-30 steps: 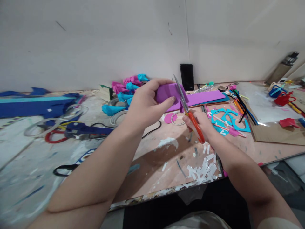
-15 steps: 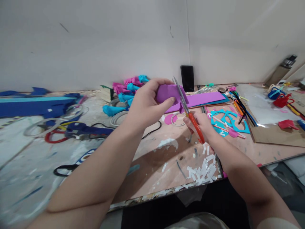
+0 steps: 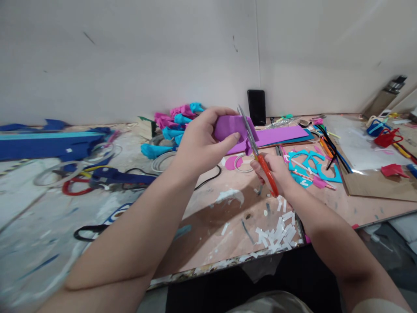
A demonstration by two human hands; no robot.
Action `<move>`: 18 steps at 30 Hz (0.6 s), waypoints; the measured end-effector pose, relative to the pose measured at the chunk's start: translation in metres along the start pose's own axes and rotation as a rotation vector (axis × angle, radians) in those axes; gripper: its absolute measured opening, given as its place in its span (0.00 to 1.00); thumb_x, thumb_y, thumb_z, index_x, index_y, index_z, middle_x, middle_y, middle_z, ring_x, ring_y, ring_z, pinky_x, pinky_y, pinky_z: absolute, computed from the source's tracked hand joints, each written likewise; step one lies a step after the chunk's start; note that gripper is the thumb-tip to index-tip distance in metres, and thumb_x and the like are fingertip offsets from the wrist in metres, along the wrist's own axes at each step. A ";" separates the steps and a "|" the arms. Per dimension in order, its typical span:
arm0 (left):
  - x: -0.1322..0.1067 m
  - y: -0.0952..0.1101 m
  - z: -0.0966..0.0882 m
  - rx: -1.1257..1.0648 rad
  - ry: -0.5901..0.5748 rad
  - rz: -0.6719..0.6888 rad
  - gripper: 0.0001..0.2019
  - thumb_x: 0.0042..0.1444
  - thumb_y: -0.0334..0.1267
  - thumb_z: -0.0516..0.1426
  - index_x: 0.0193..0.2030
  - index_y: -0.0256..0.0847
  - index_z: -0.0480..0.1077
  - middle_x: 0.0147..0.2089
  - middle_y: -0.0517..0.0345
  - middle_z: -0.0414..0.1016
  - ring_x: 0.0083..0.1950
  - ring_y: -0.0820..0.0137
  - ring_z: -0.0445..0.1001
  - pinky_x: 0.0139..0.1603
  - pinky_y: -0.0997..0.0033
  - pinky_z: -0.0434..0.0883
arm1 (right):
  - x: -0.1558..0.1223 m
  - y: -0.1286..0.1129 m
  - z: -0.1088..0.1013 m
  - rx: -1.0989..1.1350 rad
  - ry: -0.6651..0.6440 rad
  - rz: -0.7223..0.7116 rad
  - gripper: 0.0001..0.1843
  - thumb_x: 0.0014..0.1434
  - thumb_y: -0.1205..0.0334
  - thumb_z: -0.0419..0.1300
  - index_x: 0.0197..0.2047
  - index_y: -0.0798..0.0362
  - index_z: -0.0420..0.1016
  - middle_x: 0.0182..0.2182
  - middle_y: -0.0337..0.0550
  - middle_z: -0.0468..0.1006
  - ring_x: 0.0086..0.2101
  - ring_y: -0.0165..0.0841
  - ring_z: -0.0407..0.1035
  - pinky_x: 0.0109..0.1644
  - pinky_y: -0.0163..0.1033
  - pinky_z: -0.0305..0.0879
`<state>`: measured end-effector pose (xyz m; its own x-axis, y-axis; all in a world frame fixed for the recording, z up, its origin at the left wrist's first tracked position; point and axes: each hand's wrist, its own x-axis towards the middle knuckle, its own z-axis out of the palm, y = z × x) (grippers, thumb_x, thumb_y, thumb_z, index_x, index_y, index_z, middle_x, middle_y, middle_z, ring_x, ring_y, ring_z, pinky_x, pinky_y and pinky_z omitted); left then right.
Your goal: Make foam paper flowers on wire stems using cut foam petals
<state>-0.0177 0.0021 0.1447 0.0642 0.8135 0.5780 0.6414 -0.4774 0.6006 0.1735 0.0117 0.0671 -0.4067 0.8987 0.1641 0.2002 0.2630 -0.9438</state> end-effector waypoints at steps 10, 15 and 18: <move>0.000 0.000 0.000 0.000 0.014 -0.021 0.19 0.55 0.37 0.58 0.55 0.42 0.71 0.49 0.53 0.78 0.47 0.62 0.77 0.50 0.59 0.78 | 0.001 0.001 0.001 -0.033 0.058 0.022 0.34 0.54 0.23 0.57 0.29 0.49 0.65 0.17 0.34 0.65 0.18 0.29 0.63 0.21 0.34 0.60; 0.000 0.001 -0.001 0.002 0.014 -0.020 0.19 0.55 0.37 0.57 0.55 0.41 0.71 0.50 0.53 0.78 0.47 0.62 0.77 0.50 0.59 0.78 | 0.000 0.000 0.002 -0.003 0.057 0.026 0.35 0.53 0.22 0.57 0.29 0.49 0.65 0.16 0.34 0.65 0.17 0.29 0.62 0.20 0.34 0.59; 0.000 0.000 0.000 0.007 0.010 -0.016 0.19 0.55 0.37 0.57 0.55 0.42 0.71 0.50 0.53 0.78 0.48 0.62 0.77 0.51 0.59 0.78 | 0.000 0.000 0.003 0.017 0.054 0.036 0.35 0.52 0.21 0.57 0.29 0.49 0.65 0.16 0.33 0.64 0.16 0.28 0.61 0.19 0.34 0.59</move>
<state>-0.0177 0.0019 0.1452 0.0459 0.8175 0.5741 0.6475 -0.4620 0.6060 0.1706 0.0103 0.0663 -0.3503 0.9253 0.1450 0.1988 0.2247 -0.9539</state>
